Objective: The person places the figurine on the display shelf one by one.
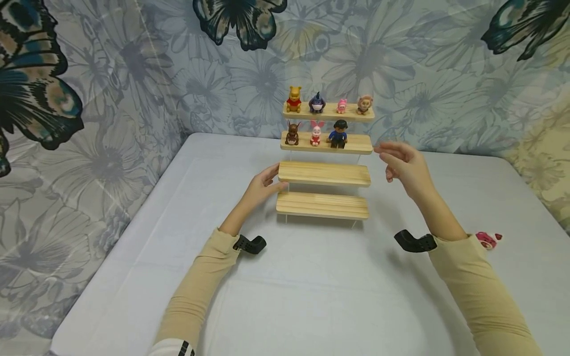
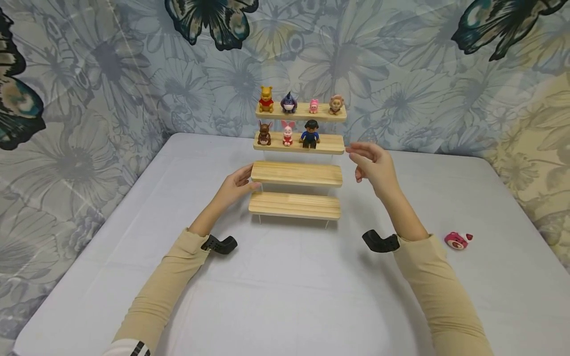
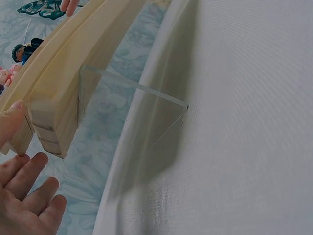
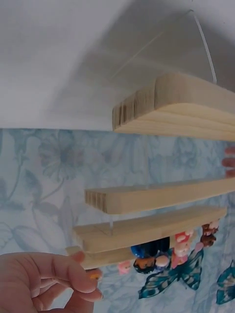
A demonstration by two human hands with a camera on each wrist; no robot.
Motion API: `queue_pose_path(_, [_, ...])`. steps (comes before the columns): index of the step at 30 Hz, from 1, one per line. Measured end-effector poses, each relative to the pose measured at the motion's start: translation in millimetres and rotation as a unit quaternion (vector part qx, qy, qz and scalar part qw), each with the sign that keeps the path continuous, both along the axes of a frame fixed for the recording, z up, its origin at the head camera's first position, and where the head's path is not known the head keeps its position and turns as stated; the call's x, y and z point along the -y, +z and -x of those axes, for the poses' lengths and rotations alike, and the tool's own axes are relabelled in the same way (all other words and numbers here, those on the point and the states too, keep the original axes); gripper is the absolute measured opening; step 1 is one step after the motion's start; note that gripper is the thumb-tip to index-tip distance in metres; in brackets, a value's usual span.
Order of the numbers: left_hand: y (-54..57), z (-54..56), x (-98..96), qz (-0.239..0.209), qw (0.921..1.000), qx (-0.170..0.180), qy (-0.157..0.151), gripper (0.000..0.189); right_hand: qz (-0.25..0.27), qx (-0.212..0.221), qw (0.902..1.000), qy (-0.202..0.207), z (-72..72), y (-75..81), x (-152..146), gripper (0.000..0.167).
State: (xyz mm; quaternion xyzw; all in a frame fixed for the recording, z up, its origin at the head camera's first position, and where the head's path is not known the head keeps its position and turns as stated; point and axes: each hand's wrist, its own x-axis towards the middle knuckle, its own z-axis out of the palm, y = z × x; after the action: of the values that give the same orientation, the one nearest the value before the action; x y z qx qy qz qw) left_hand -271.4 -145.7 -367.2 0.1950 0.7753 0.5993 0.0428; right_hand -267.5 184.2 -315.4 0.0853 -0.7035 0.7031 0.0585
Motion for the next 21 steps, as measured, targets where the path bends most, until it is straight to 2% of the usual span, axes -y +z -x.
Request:
queue_pose_path(7, [-0.2,0.1,-0.2,-0.004,1.0,-0.002,-0.003,0.062,-0.019,0.007,0.9998,0.0,-6.0,-5.7,-3.6,0.024])
queue_pose_path(14, [0.0,-0.2,-0.1,-0.003,1.0,-0.004,-0.004,0.062,-0.053,-0.009,0.9985,0.005,-12.1,-13.9,-9.6,0.025])
queue_pose_path(21, [-1.5,2.0,0.3,-0.004,1.0,0.0,0.001,0.063,-0.078,0.0,0.9969,-0.011,-18.4,-19.4,-20.0,0.026])
